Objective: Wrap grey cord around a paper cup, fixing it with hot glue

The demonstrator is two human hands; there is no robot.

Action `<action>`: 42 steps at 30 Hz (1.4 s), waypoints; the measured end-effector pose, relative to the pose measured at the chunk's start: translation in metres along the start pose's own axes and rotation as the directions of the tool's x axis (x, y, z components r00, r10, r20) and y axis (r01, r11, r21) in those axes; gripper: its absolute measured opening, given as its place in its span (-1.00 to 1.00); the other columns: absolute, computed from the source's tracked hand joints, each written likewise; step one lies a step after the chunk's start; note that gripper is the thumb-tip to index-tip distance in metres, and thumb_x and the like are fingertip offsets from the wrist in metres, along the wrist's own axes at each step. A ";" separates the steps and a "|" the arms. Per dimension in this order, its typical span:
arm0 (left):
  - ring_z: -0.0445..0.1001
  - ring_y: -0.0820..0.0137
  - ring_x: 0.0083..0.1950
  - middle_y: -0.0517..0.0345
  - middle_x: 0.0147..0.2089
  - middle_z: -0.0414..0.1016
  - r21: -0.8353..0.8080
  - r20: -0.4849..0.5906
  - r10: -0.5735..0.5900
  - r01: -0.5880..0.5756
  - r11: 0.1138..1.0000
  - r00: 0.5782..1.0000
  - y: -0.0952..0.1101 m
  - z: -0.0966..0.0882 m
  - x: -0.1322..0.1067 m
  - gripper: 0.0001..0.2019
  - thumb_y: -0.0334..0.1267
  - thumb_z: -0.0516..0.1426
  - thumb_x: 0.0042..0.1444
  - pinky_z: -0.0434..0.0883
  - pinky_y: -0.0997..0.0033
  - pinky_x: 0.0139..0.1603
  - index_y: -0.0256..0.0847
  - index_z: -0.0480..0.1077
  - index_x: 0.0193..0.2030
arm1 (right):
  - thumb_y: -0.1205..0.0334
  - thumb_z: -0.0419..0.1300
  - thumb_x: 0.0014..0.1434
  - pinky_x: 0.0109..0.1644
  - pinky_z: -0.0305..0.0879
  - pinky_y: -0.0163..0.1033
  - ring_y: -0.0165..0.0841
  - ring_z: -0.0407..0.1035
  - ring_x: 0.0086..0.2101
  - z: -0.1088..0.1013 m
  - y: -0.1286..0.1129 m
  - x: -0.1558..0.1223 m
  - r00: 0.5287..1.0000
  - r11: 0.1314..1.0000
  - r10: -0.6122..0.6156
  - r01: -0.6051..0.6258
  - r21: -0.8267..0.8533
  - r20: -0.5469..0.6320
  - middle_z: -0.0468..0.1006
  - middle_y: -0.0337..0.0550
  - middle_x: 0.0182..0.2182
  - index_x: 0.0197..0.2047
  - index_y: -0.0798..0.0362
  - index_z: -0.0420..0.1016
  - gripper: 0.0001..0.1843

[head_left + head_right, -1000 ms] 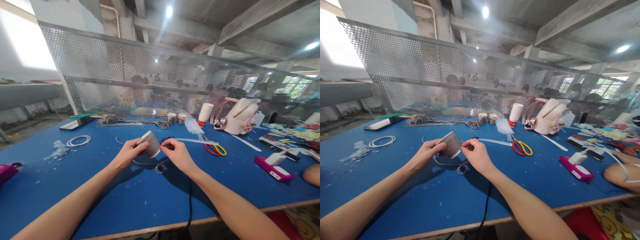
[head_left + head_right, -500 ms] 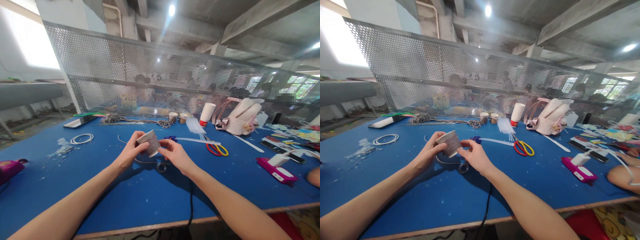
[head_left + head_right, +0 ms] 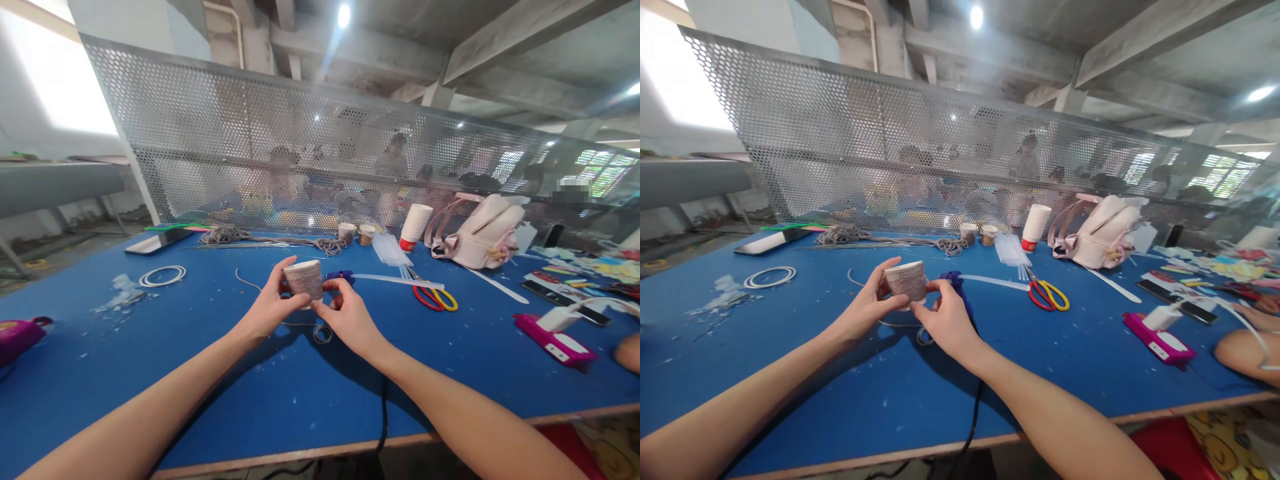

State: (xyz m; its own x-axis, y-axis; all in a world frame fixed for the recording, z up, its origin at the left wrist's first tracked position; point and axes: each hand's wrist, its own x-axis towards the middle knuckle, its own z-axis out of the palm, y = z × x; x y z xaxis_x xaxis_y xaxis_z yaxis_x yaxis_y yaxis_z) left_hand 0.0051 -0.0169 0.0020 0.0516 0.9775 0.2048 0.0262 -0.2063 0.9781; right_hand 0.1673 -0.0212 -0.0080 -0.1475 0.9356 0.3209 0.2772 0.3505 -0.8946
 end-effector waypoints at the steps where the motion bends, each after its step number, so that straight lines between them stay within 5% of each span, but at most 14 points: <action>1: 0.48 0.28 -0.07 0.07 -0.03 0.45 -0.016 -0.005 -0.012 0.012 1.000 1.000 -0.001 0.000 0.000 -0.21 -0.26 0.27 -0.20 0.49 0.24 -0.11 -0.09 0.12 0.24 | 0.08 0.25 0.00 -0.52 0.04 -0.32 -0.43 0.13 -0.61 0.000 0.001 0.000 1.000 1.000 -0.002 0.002 -0.011 0.004 0.19 -0.46 -0.66 -0.21 0.05 0.32 -0.67; 9: 0.52 0.24 -0.13 0.00 0.03 0.42 -0.113 -0.005 -0.054 0.053 0.992 0.999 -0.005 -0.003 0.005 -0.22 -0.31 0.28 -0.20 0.53 0.33 -0.34 -0.05 0.12 0.22 | 0.06 0.13 0.12 -0.48 0.11 -0.29 -0.41 0.17 -0.58 -0.007 0.001 0.003 0.999 0.997 -0.044 0.046 -0.063 0.026 0.26 -0.38 -0.61 -0.18 0.07 0.38 -0.72; 14: 0.48 0.25 -0.09 0.02 0.04 0.38 -0.169 -0.041 -0.001 -0.006 0.986 0.999 -0.004 -0.004 0.007 -0.25 -0.32 0.30 -0.19 0.55 0.29 -0.29 -0.06 0.14 0.19 | 0.25 0.19 0.05 -0.40 0.20 -0.28 -0.42 0.24 -0.51 -0.009 0.000 0.001 0.972 0.944 -0.233 0.228 -0.238 0.008 0.44 -0.20 -0.39 -0.32 0.06 0.43 -0.90; 19: 0.43 0.28 -0.08 0.10 -0.03 0.38 -0.178 -0.068 0.036 -0.047 0.983 0.997 -0.006 -0.003 0.008 -0.31 -0.34 0.31 -0.20 0.52 0.35 -0.29 -0.06 0.17 0.11 | 0.36 0.14 0.11 -0.35 0.24 -0.31 -0.42 0.29 -0.48 -0.005 0.000 -0.004 0.940 0.906 -0.329 0.342 -0.249 0.094 0.45 -0.22 -0.44 -0.43 0.05 0.47 -0.88; 30: 0.45 0.36 -0.14 0.15 0.00 0.33 -0.270 -0.043 -0.064 0.050 0.961 0.997 0.004 0.002 0.002 -0.40 -0.45 0.19 -0.26 0.51 0.30 -0.18 -0.06 0.22 0.01 | 0.34 0.19 0.11 -0.32 0.26 -0.29 -0.39 0.37 -0.43 -0.006 0.003 -0.002 0.955 0.890 -0.290 0.291 -0.351 0.055 0.49 -0.21 -0.44 -0.30 0.01 0.60 -0.86; 42: 0.47 0.37 -0.17 0.14 0.06 0.34 -0.304 0.046 -0.082 0.092 0.948 0.996 0.006 0.002 0.001 -0.42 -0.40 0.26 -0.23 0.51 0.19 -0.12 -0.07 0.27 0.01 | 0.22 0.16 0.13 -0.34 0.28 -0.29 -0.40 0.33 -0.46 -0.010 -0.005 -0.002 0.961 0.953 -0.276 0.274 -0.132 0.006 0.44 -0.22 -0.48 -0.40 0.06 0.57 -0.82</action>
State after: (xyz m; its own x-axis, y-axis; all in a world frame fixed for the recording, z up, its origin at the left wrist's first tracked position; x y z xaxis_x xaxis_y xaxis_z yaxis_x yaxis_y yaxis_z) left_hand 0.0071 -0.0167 0.0076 0.0947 0.9879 0.1225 -0.2739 -0.0924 0.9573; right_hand 0.1757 -0.0242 -0.0014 -0.2241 0.8025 0.5530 0.3493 0.5959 -0.7231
